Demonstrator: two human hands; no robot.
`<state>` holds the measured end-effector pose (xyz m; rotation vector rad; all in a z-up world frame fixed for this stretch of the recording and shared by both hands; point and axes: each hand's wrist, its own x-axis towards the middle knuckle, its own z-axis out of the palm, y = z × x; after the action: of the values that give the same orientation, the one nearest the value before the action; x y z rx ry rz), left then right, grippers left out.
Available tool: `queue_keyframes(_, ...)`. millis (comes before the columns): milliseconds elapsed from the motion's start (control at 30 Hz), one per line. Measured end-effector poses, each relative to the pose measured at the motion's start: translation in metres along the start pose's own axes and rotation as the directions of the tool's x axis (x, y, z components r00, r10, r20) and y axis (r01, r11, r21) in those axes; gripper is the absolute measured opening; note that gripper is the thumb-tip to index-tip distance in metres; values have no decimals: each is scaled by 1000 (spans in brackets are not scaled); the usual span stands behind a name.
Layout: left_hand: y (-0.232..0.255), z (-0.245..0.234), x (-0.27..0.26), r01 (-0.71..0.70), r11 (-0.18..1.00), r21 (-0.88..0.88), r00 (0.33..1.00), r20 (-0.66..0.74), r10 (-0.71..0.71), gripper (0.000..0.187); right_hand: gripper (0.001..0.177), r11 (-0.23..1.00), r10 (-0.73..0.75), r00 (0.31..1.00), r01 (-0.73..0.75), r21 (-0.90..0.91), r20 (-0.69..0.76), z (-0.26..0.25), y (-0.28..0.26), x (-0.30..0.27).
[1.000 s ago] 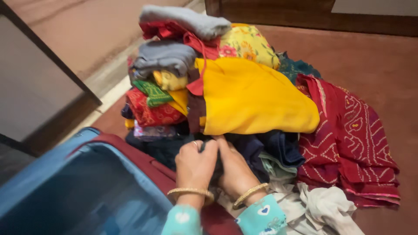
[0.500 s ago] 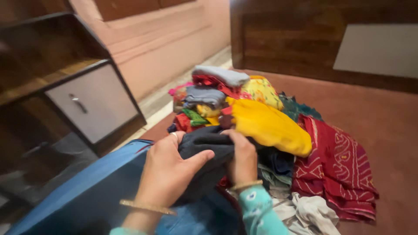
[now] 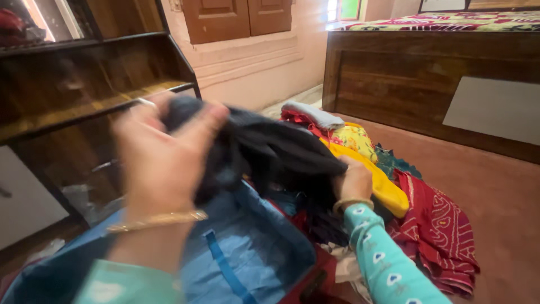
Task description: The person folds a pair of dark trousers and places them into an open suitcase. They then pick up a dark shirt, fold it, and place it on top of the trousers inside the suitcase.
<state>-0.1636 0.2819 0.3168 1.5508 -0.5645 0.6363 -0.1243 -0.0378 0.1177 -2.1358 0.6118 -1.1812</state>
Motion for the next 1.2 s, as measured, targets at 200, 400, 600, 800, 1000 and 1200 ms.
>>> queue_keyframes(200,-11,-85,22,-162,944,-286,966,-239,93,43,29,962,-271,962,272,33,-27,0,-56,27)
queue_keyframes(400,-80,-158,-31,264,830,491,962,-198,-188,42,33,894,-447,880,432,119,160,-1,-150,-17)
queue_keyframes(600,-135,-135,-110,59,538,841,989,23,-145,139,33,774,-618,668,610,172,415,20,-223,-123)
queue_keyframes(800,-135,-112,-127,128,817,563,908,264,-324,75,40,696,-717,563,603,389,410,15,-224,-203)
queue_keyframes(1000,-132,-117,-140,90,765,637,953,169,-253,29,64,642,-764,537,585,495,357,11,-159,-220)
queue_keyframes(1200,-139,-131,-132,149,866,478,957,149,-247,33,60,863,-267,341,501,66,901,19,-83,-197)
